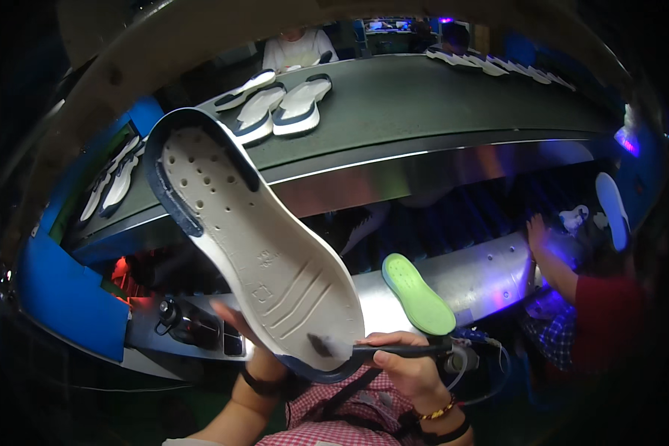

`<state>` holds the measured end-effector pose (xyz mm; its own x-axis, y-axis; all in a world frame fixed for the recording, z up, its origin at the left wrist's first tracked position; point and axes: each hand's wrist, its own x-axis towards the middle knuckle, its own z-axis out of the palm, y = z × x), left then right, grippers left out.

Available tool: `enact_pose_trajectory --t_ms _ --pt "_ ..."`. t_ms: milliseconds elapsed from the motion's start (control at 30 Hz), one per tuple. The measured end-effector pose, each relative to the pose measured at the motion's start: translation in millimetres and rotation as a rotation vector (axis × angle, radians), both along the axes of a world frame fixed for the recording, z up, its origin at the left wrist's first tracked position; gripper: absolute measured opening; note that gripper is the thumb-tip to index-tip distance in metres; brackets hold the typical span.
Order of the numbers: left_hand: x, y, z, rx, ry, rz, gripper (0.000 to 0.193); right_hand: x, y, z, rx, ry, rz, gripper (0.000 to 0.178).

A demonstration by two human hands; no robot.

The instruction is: Apply adhesive or primer to the inner surface of shoe outsoles using a brush on a production line.

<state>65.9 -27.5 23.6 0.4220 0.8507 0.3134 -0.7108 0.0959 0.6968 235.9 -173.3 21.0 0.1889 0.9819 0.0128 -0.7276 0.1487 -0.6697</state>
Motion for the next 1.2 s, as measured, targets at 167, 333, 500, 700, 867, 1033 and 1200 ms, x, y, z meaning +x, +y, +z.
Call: enact_pose_trajectory --t_ms 167,333,500,700,867,1033,1200 --pt "24 -30 -2 -0.181 -0.063 -0.295 0.108 -10 3 -14 -0.148 0.114 -0.018 0.02" --pt "17 -5 -41 -0.316 -0.032 -0.192 0.101 -8 8 -3 0.049 -0.675 0.018 0.021" --pt "15 -4 -42 -0.361 -0.085 -0.223 0.09 6 14 6 0.025 -0.639 0.052 0.023" --pt "19 -5 -32 -0.335 -0.097 -0.323 0.092 6 24 -8 0.134 -0.766 0.052 0.023" --pt "20 -10 -38 -0.297 -0.298 -0.507 0.089 0 22 -12 0.11 -0.68 0.089 0.023" --pt "9 6 -57 -0.342 -0.149 -0.481 0.076 11 19 1 0.259 -0.941 0.241 0.023" --pt "13 3 -27 -0.479 0.151 -0.467 0.072 21 23 -9 0.275 -0.974 0.217 0.022"
